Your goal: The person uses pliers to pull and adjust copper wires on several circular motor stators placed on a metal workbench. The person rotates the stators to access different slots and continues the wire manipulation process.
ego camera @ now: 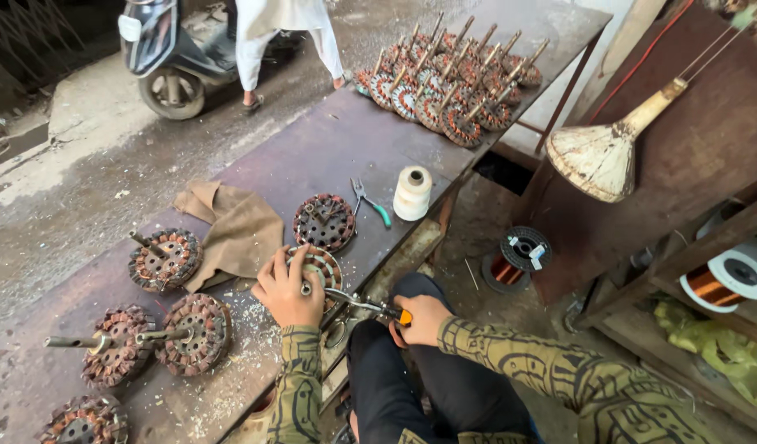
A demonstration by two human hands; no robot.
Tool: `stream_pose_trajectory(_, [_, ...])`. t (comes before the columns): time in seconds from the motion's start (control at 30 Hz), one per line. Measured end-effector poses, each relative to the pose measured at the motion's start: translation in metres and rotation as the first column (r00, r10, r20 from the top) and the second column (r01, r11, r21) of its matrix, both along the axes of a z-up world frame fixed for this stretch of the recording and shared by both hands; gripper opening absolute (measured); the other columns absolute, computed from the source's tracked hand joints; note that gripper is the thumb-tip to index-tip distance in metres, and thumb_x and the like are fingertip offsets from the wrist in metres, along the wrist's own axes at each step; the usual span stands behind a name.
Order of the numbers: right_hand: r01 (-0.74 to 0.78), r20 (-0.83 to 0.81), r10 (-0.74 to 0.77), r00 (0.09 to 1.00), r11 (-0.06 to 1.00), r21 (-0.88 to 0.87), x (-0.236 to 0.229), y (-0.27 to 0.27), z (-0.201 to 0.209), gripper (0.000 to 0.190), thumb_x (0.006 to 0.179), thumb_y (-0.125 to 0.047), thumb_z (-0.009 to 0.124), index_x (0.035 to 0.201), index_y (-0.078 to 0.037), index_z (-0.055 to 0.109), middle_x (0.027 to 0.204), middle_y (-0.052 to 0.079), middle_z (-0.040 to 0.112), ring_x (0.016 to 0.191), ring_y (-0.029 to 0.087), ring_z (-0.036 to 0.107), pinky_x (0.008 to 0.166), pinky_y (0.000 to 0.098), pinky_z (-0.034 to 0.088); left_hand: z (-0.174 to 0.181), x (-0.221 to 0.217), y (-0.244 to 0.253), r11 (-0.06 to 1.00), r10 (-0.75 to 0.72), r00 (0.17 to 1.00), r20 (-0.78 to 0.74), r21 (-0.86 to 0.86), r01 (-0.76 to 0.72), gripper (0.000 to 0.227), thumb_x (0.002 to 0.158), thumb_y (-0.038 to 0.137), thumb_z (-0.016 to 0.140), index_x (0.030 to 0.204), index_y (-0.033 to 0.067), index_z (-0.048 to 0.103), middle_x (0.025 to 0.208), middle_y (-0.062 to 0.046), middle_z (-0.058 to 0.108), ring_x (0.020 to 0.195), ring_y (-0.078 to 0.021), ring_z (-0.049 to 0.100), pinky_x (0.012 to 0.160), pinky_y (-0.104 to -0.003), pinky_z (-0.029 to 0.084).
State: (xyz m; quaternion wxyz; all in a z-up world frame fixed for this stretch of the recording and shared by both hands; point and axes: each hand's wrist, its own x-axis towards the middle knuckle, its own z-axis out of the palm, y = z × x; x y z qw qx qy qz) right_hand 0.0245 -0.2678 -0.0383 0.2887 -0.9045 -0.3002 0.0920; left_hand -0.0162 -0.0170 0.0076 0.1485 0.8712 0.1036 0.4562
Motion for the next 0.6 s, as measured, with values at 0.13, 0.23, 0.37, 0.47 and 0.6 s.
stream_pose_trajectory(0.13, [-0.158, -0.219, 0.179, 0.959, 0.981, 0.109, 0.014, -0.009, -0.027, 0.031, 0.082, -0.024, 0.078, 0.101, -0.003, 0.068, 0.085, 0.014, 0.076, 0.083, 0.031, 0.074, 0.072, 0.0411, 0.057, -0.009, 0.003, 0.004, 1.0, -0.03, 1.0, -0.002, 0.001, 0.03, 0.042, 0.081, 0.015, 0.067, 0.122, 0.0219, 0.073, 0.135, -0.006, 0.065, 0.123, -0.0307, 0.055, 0.103, -0.047, 0.036])
stream_pose_trajectory(0.23, [-0.23, -0.404, 0.299, 0.864, 0.95, 0.213, 0.029, -0.011, -0.043, 0.029, 0.085, -0.017, 0.08, 0.106, -0.003, 0.066, 0.088, 0.01, 0.076, 0.078, 0.022, 0.074, 0.068, 0.0367, 0.057, -0.012, 0.006, 0.009, 0.997, -0.06, 0.998, 0.004, -0.049, 0.06, 0.042, 0.08, 0.013, 0.067, 0.122, 0.0205, 0.072, 0.133, -0.005, 0.066, 0.122, -0.0295, 0.055, 0.103, -0.047, 0.036])
stream_pose_trajectory(0.37, [-0.223, -0.718, 0.289, 0.633, 0.957, 0.188, 0.049, -0.014, -0.047, 0.035, 0.086, -0.012, 0.076, 0.116, -0.003, 0.061, 0.092, 0.006, 0.073, 0.071, 0.014, 0.069, 0.062, 0.0314, 0.056, -0.015, 0.012, 0.013, 0.99, -0.107, 0.994, -0.008, -0.094, 0.106, 0.04, 0.081, 0.012, 0.067, 0.12, 0.0187, 0.072, 0.13, -0.003, 0.067, 0.121, -0.0278, 0.056, 0.103, -0.045, 0.036])
stream_pose_trajectory(0.47, [-0.254, -0.732, 0.268, 0.627, 0.958, 0.134, 0.058, -0.013, -0.036, 0.035, 0.086, -0.014, 0.078, 0.114, -0.001, 0.061, 0.09, 0.009, 0.071, 0.074, 0.016, 0.07, 0.064, 0.0334, 0.058, -0.015, 0.015, 0.014, 0.989, -0.102, 0.995, -0.022, -0.111, 0.099, 0.034, 0.081, 0.012, 0.068, 0.114, 0.0192, 0.073, 0.129, -0.001, 0.068, 0.12, -0.0269, 0.057, 0.101, -0.044, 0.036])
stream_pose_trajectory(0.6, [-0.407, -0.389, 0.38, 0.839, 0.913, 0.016, 0.048, -0.009, -0.019, 0.038, 0.081, -0.025, 0.083, 0.108, -0.003, 0.07, 0.095, 0.011, 0.076, 0.089, 0.023, 0.072, 0.081, 0.0362, 0.056, -0.014, 0.014, 0.014, 0.99, -0.087, 0.996, -0.026, -0.109, 0.084, 0.033, 0.081, 0.012, 0.068, 0.112, 0.0197, 0.074, 0.129, -0.001, 0.068, 0.12, -0.0267, 0.057, 0.099, -0.043, 0.036])
